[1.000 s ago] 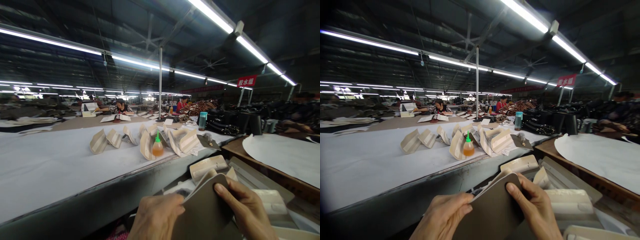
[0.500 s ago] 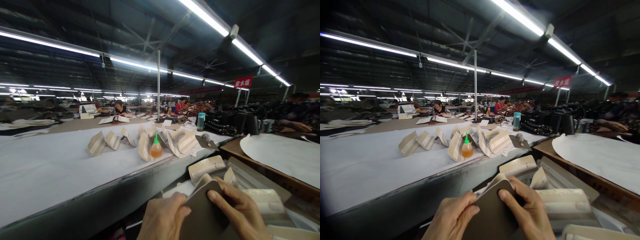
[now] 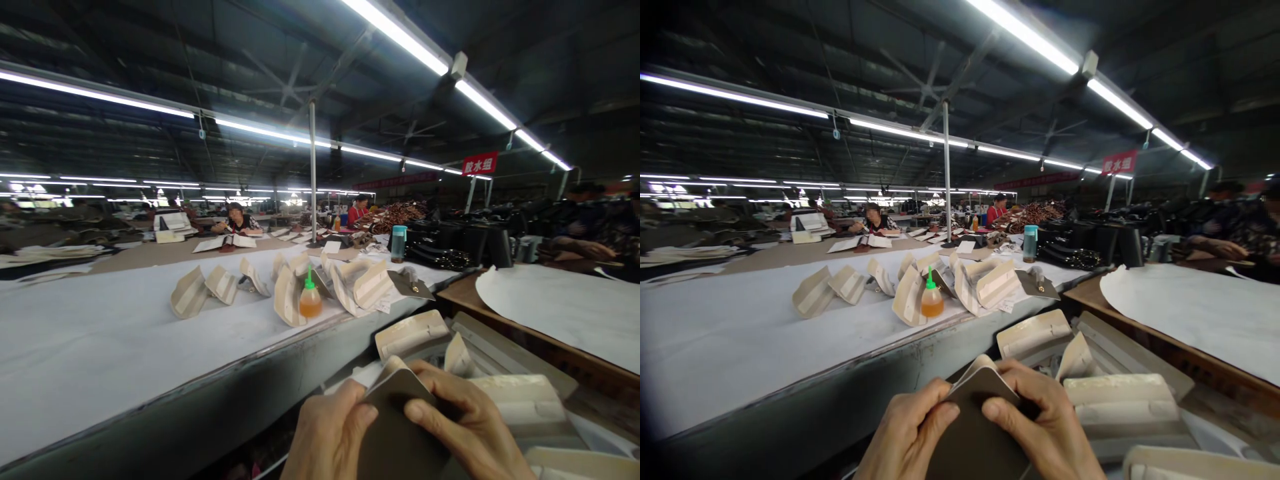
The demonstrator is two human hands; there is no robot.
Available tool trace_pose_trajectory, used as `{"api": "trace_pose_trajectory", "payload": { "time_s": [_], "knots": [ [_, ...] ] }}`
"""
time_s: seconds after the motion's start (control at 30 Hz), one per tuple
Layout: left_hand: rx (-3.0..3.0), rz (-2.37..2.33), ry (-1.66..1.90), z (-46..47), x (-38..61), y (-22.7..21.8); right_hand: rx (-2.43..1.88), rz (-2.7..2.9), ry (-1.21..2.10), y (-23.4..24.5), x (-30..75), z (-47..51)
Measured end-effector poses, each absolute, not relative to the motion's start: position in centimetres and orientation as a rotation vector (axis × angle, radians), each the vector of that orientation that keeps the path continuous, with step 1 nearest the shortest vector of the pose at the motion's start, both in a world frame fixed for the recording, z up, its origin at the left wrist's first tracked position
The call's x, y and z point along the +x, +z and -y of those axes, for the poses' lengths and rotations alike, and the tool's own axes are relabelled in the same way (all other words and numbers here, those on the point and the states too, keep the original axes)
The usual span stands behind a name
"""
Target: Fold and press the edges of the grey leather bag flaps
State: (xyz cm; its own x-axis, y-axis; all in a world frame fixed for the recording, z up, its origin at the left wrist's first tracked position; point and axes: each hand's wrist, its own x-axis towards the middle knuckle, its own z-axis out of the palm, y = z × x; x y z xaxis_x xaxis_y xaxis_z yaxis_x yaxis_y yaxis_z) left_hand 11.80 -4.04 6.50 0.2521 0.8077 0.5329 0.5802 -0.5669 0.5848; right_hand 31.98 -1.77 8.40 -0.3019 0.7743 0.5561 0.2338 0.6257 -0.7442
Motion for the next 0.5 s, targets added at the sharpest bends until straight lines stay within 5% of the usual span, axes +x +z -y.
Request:
{"api": "trace_pose_trajectory", "payload": {
  "time_s": [0.5],
  "knots": [
    [2.43,-1.034,1.411,3.4,10.7,4.3,-0.755,1.503,0.832,8.6,31.8,3.2]
  ]
}}
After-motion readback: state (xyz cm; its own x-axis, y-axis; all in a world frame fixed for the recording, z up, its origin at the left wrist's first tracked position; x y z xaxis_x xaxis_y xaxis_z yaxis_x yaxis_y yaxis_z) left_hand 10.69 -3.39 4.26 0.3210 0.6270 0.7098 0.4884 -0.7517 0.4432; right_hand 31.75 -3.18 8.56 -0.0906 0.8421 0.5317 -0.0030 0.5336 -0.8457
